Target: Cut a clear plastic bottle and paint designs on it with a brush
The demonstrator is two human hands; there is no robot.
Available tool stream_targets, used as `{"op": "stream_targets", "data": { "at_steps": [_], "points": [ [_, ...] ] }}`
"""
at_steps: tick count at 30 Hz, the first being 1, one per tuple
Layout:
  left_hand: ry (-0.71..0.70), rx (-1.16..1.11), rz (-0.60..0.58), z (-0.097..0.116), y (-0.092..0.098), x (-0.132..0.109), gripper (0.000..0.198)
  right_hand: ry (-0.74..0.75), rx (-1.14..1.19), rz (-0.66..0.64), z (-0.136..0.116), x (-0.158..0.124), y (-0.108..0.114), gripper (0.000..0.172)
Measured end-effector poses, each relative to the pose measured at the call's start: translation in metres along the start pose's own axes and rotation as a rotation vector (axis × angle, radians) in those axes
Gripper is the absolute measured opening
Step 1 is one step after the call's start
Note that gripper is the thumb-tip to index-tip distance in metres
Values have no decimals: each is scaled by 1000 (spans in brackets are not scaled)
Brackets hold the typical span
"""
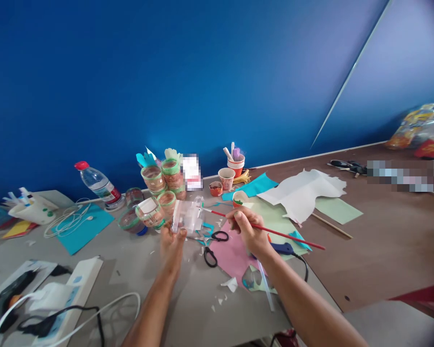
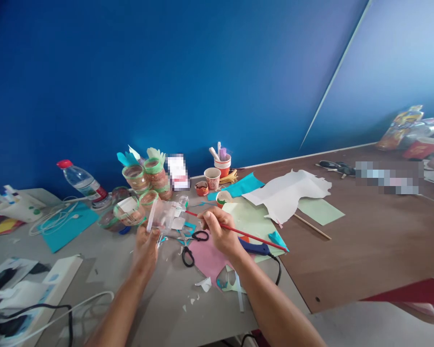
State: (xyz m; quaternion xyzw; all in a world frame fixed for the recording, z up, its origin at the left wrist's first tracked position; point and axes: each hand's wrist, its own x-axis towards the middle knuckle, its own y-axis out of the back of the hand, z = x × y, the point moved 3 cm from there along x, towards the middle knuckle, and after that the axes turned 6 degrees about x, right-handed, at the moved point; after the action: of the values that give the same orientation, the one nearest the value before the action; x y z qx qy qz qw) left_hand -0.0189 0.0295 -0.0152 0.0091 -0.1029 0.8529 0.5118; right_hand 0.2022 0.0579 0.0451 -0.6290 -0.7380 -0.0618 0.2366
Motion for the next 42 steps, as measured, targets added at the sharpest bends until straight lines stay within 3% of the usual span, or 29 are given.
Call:
{"op": "stream_targets", "data": {
  "at_steps": [4,9,13,17,19,22,29,36,40,42],
  "points": [
    [21,-49,-5,3,-3,-1,42,-28,-10,-51,1,1,-1,42],
    [60,-105,-6,3,-3,-2,38,-31,-12,13,-2,1,0,44],
    [100,-153,-1,1,-1,-2,32,-135,46,-69,7,2,0,49],
    [224,-282,-46,3,-5,-2,37,-124,196,187,19,6,12,43],
    [322,-379,-92,5,-8,-3,43,-111,258,239,22,8,13,40],
    [446,-521,-156,9,-11,-7,44,-171,297,200,26,8,10,42],
    [518,-579,-171,13,-13,-9,43,-174,260,141,23,2,4,41],
    [578,-576,-112,18,-15,-11,51,-172,57,-82,6,-3,-8,50],
    [597,-585,-101,18,-15,-11,54,-151,108,7,5,-2,-5,48],
    [611,-587,-109,17,-15,-10,55,-158,105,-32,6,-2,-6,47]
  ]
}}
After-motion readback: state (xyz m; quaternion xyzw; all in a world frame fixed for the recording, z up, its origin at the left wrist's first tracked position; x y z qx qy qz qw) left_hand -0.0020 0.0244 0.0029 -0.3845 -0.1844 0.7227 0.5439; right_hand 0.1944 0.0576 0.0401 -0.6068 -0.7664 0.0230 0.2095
